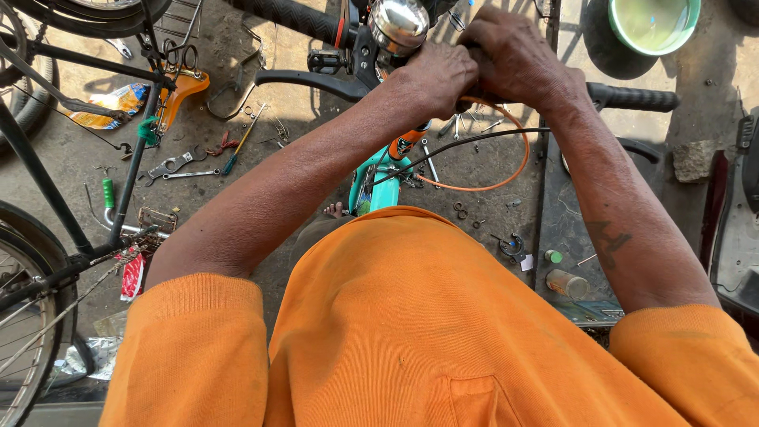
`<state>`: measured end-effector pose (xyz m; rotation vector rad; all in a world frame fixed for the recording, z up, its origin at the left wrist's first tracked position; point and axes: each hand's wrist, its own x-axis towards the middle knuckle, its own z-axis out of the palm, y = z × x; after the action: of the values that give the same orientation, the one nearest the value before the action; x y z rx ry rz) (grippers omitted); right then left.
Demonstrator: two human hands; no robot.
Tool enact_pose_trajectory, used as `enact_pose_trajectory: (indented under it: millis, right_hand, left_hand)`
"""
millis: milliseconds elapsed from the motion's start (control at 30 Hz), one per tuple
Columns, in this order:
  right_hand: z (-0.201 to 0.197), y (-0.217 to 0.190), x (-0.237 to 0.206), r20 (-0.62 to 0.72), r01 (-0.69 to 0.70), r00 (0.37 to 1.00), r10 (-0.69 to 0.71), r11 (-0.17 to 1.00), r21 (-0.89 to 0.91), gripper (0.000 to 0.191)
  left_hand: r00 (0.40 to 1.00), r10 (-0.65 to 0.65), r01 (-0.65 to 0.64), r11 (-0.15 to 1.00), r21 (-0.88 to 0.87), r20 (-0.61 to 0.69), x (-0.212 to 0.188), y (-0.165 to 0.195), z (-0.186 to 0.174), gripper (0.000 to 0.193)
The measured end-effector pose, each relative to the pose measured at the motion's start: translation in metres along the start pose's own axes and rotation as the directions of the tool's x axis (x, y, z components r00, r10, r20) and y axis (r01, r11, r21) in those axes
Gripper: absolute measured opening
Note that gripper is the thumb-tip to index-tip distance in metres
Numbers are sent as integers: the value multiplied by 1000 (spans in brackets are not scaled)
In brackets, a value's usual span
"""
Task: The person installs a handlebar grip onto a bicycle handlebar and then adjusts the brake lever and bell on the handlebar. The work is performed by hand in a cluttered outdoor repair area.
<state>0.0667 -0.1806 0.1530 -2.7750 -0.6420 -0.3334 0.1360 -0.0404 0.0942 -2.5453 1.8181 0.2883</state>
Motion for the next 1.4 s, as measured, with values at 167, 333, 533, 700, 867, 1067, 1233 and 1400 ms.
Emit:
enact_pose_trajectory:
  millis: [167,333,533,700,867,1067,1233,1400]
  right_hand:
    - [12,4,-5,15,-100,995,99,991,94,10]
    - [1,9,-13,79,-255,967,244,945,205,16]
    - [-29,-13,-49,521,-585,579,627,765,-271,45]
    - [-12,-23,-73,342,-588,719,605,792,-165,50]
    - [1,-4,-86,164,-393,900,404,914,-95,45]
    - [9,10,-92,195,-375,903,383,924,-75,40]
    - [11,11,-92,157,-345,924,349,937,-54,40]
    - [11,4,-91,235,-457,858,457,888,-60,37]
  left_hand:
    - [997,58,-60,998,27,57,-19,2,9,15]
    - [995,50,-56,995,78,87,-28,6,10,8]
    - [994,90,-86,994,68,-65,-54,3,5,8]
    - [992,76,-82,995,-59,-104,-69,14,-31,20]
    - [715,-12,-130,980,-150,-699,-130,-38,-74,26]
    - [895,-445,446,894,36,-32,-156,-101,-58,75]
    - [900,-298,312,950,-9,-318,-164,-105,-24,75]
    - [884,-250,286,958,34,-396,-161,-122,-5,76]
